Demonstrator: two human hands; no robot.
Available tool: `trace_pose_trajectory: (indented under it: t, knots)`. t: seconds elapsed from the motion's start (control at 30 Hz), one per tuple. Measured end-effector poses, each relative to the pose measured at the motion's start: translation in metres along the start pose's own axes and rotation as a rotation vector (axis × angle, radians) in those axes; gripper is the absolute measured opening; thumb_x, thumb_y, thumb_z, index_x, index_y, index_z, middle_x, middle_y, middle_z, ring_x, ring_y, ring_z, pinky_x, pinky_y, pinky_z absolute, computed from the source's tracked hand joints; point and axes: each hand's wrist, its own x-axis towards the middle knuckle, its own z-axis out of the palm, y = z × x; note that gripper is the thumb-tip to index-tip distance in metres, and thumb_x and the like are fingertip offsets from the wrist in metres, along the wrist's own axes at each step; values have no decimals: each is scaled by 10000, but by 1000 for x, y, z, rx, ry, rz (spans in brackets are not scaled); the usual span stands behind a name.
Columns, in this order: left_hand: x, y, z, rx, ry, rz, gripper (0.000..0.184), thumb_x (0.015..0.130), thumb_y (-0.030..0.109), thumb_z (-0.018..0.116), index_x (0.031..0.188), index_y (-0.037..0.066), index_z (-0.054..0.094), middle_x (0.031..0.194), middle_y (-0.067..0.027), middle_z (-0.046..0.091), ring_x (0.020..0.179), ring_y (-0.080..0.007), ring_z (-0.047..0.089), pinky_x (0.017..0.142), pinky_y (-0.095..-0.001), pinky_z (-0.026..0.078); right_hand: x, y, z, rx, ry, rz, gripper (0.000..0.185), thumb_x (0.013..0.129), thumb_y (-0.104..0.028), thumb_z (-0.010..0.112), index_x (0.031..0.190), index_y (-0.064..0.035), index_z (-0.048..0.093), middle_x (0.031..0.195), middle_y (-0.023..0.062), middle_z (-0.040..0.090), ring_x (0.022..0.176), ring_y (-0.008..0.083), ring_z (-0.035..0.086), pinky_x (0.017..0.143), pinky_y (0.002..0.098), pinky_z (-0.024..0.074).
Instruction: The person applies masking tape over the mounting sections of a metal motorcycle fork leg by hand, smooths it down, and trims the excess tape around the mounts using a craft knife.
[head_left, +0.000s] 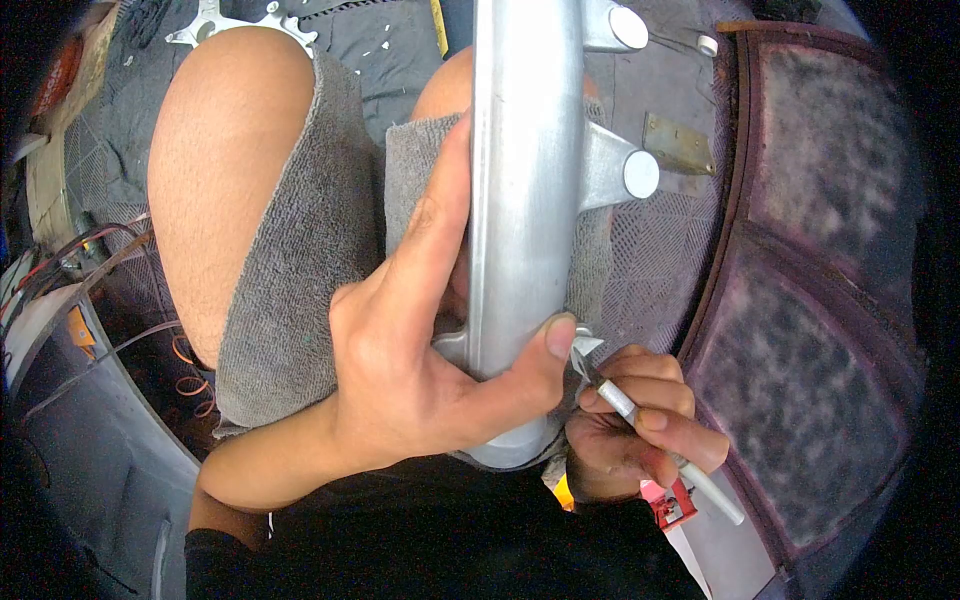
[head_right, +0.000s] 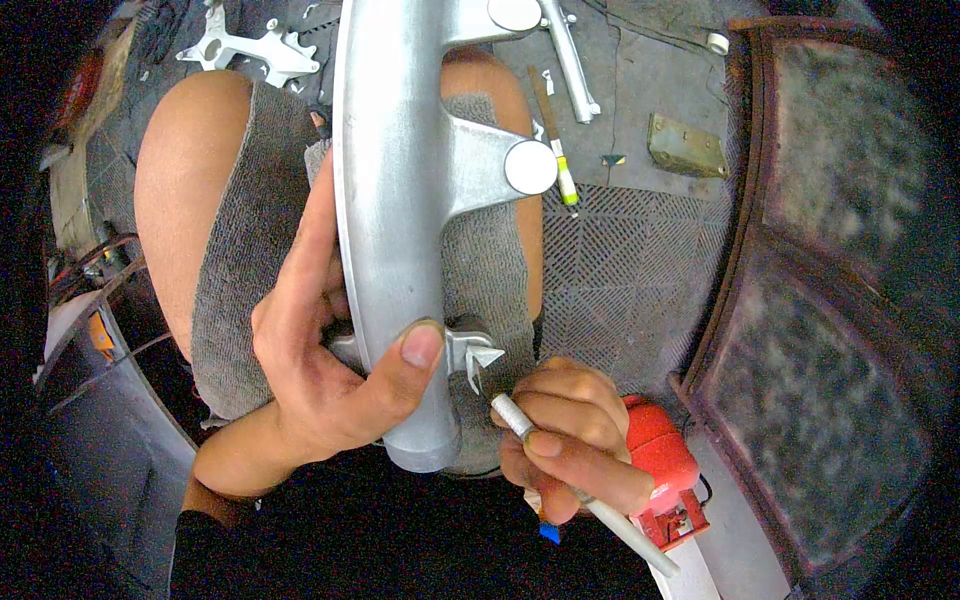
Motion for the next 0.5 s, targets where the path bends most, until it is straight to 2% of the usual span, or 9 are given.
trace_pose_trajectory:
  t: [0.17,0.2,0.27,0.47,0.5]
  knots:
    - [2,-3,0,31,17,82,916,896,221,731,1527,-163,190,1332,-304,577,1142,-254,641,911,-313,524,2,0,-3,27,-27,-1,260,1038,-288,534,1041,-39,459,648,120,617,473,228,553,404,343,468]
    - [1,-2,0,15,10,57,916,894,221,732,1526,-163,192,1337,-302,574,1145,-254,638,916,-314,521,5,-3,-5,-62,-116,28,323,1047,-383,426,1024,-66,373,655,95,574,485,200,529,421,295,457]
    - [1,0,0,-1,1,34,915,892,220,732,1526,-164,194,1341,-300,572,1149,-255,636,921,-316,519,10,-5,-5,-152,-204,56,390,1055,-478,318,1008,-92,286,661,69,530,496,173,504,437,247,445]
    - [0,2,2,-84,11,-24,918,886,210,731,1531,-157,190,1340,-280,574,1147,-250,633,923,-313,515,14,-8,-4,-172,-196,80,392,1059,-475,326,1003,-88,304,634,68,518,467,160,484,399,244,417]
    - [1,3,2,-82,9,-23,919,885,212,731,1534,-151,192,1340,-274,575,1141,-244,633,919,-311,515,11,-8,-2,-61,-82,89,393,1062,-471,338,993,-85,307,633,67,522,463,159,485,392,245,411]
